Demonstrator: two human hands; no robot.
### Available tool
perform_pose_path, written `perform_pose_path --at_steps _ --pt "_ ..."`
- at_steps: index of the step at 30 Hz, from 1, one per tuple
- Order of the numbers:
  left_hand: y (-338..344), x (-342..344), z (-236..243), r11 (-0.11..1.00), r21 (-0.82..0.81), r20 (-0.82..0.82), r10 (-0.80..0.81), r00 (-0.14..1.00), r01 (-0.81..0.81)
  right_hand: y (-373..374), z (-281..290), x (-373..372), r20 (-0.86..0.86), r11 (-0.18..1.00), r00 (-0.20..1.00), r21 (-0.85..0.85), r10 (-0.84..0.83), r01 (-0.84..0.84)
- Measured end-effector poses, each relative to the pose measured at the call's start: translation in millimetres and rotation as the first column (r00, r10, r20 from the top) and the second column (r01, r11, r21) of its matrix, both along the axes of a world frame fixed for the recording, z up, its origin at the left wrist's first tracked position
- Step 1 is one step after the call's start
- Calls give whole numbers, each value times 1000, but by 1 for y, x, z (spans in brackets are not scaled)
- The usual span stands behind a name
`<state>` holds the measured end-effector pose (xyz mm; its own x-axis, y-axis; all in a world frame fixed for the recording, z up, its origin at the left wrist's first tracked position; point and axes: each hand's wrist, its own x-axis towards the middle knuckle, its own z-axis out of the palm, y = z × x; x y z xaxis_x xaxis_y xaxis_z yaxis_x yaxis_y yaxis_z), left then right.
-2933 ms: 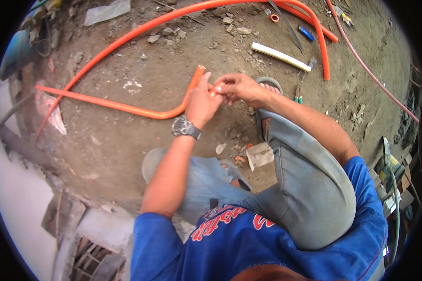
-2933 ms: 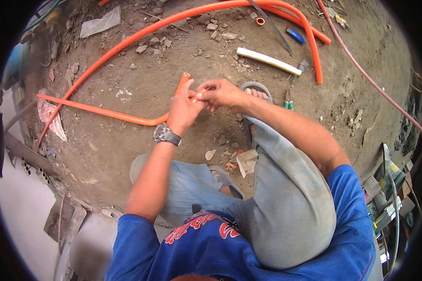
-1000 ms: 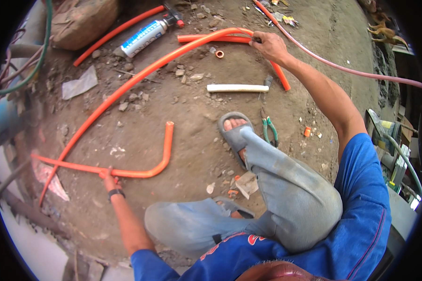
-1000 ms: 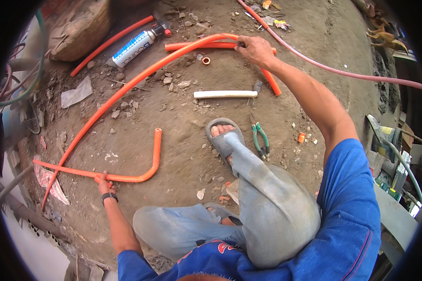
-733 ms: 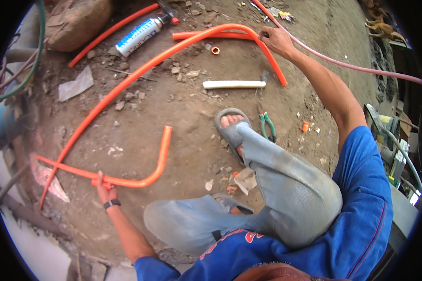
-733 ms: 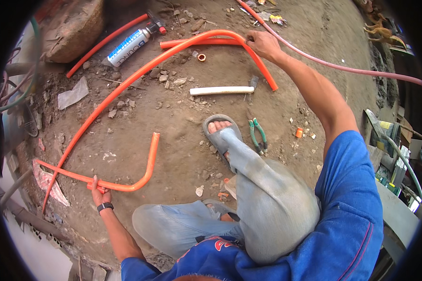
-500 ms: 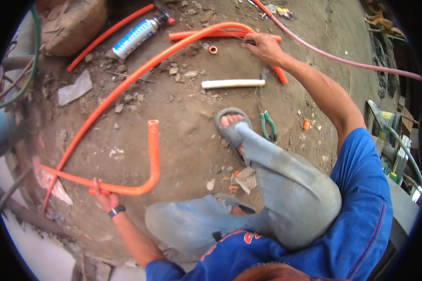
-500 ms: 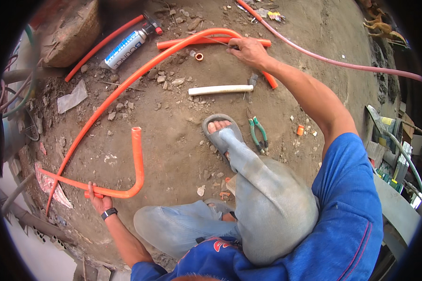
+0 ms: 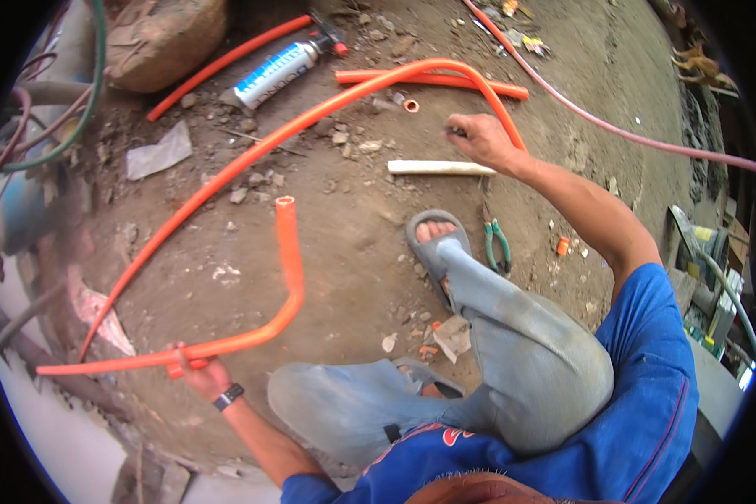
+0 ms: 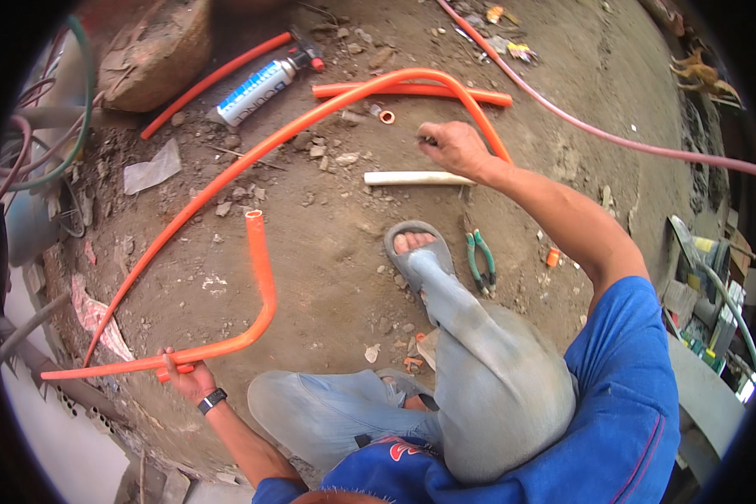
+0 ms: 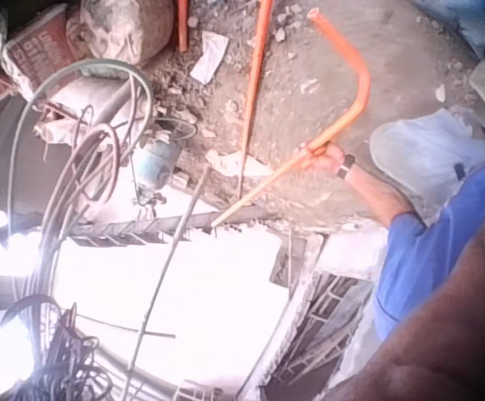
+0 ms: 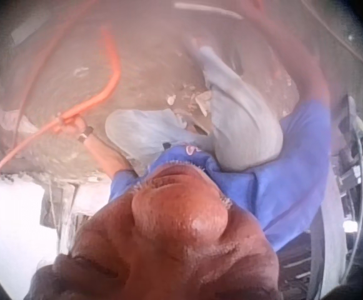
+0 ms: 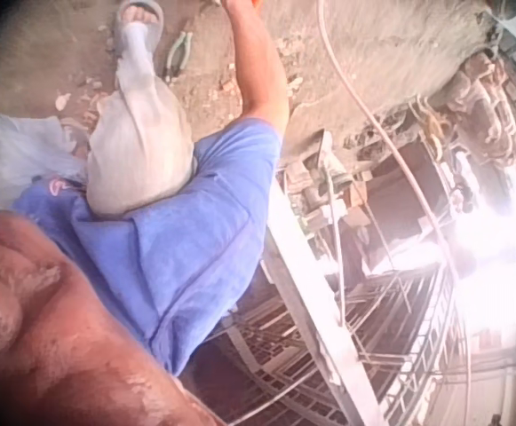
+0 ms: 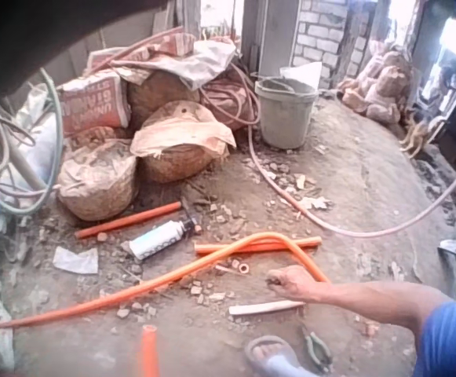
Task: The person sits on the ground and uses a blowtorch to heat the end of an orange plastic pipe. After heating, they insert a white pipe segment into the orange pipe to fuse them together.
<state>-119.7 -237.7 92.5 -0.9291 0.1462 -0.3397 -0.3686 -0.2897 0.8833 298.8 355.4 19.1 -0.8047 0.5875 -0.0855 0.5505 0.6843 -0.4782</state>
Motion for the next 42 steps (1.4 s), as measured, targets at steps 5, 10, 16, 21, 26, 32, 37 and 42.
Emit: perform_pose_path --at_steps 5,10,16,21,26,32,37,42 --pt "20 26 18 999 11 -98 -35 995 36 46 36 -84 -233 981 966 183 114 -71" --pt "13 37 20 993 10 -146 -116 982 119 97 39 -211 -186 880 914 391 362 -269" --pt "16 59 58 999 -47 -183 6 983 -15 93 38 -302 108 865 909 282 402 -416" --pt "0 70 65 997 -37 -156 67 985 -73 71 31 -290 -33 916 936 217 351 -336" --pt "-18 71 67 999 -6 -158 52 986 -54 -9 48 -158 83 863 881 179 465 -472" --pt "14 61 50 992 126 -119 43 992 -28 -23 -15 -11 348 900 849 35 396 -434" --pt "7 54 42 993 118 -169 -8 986 28 -29 -12 -18 291 938 898 6 329 -346" --pt "-6 61 47 996 94 -156 25 987 -10 -6 42 -84 15 939 949 135 316 -315"
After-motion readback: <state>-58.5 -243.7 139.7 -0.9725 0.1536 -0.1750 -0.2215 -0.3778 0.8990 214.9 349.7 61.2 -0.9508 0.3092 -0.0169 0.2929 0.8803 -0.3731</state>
